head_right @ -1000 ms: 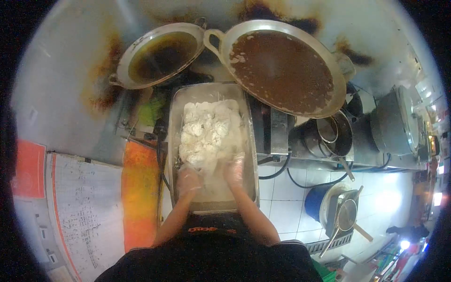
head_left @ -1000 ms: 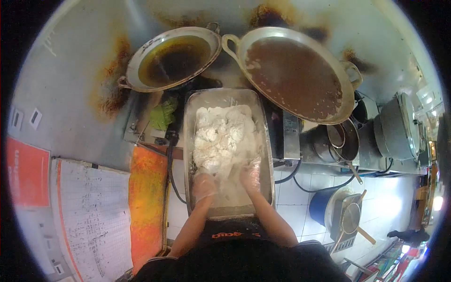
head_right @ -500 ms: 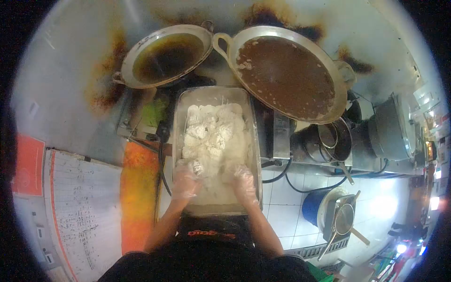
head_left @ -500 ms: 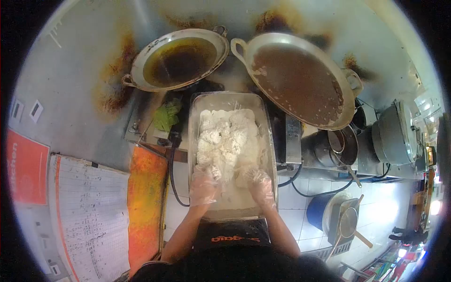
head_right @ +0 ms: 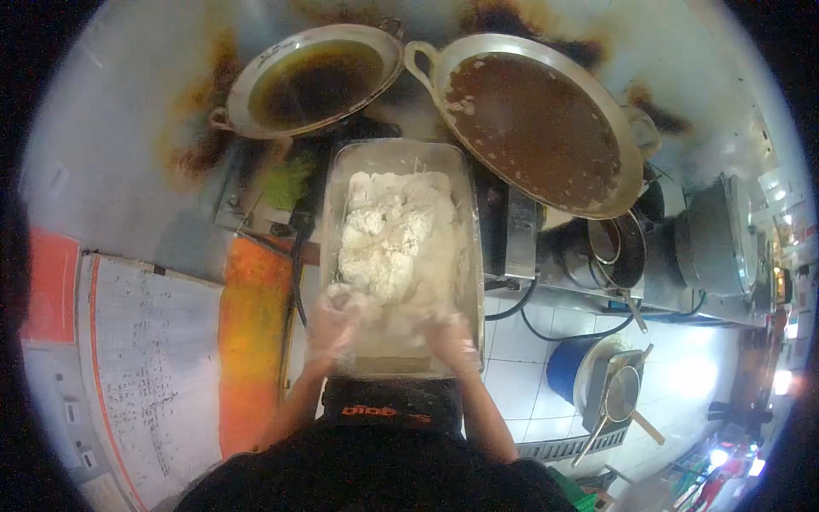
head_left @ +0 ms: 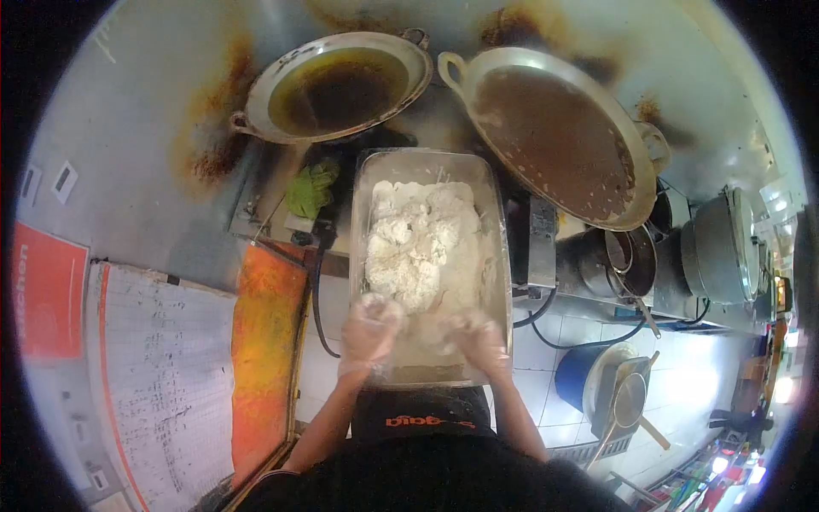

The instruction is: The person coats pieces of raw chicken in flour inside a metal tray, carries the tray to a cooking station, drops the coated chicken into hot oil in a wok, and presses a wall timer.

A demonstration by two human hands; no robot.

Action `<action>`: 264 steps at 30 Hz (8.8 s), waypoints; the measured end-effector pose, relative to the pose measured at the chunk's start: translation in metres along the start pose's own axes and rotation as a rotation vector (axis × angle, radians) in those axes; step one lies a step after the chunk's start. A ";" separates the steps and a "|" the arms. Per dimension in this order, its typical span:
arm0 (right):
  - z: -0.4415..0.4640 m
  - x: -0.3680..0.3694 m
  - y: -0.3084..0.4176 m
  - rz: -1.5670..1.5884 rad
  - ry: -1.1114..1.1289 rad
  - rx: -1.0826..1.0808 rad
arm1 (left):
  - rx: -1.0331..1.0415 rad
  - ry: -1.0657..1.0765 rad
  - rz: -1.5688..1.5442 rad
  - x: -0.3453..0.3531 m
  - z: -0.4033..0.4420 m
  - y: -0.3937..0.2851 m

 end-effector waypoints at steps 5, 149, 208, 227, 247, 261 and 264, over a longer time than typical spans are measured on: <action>-0.014 0.004 -0.026 -0.614 -0.455 -0.006 | -0.140 -0.024 0.109 -0.016 0.012 0.006; 0.010 -0.002 -0.004 0.058 -0.106 0.148 | -0.095 0.096 0.093 0.036 0.019 0.065; 0.147 -0.035 -0.005 -0.625 -0.677 -0.372 | 0.533 0.398 0.683 0.062 0.002 0.048; 0.056 0.020 -0.032 -0.102 -0.213 0.075 | 0.015 0.275 0.089 0.079 0.019 0.045; 0.013 -0.120 0.049 0.072 -0.481 0.071 | 0.033 0.243 0.804 0.063 0.105 0.113; 0.034 -0.473 0.054 -0.594 -1.059 0.077 | 0.397 0.233 1.274 0.079 0.111 0.156; 0.085 -0.511 -0.016 -0.847 -0.979 0.036 | 0.220 0.343 1.155 0.080 0.115 0.159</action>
Point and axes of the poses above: each hand's wrist, its own z-axis towards the middle knuckle, its own x-axis out of the palm, y = z × x, the point moved 6 cm from there along z, towards the middle knuckle, and after that the axes turned 1 degree about -z, right-handed, at the moved point
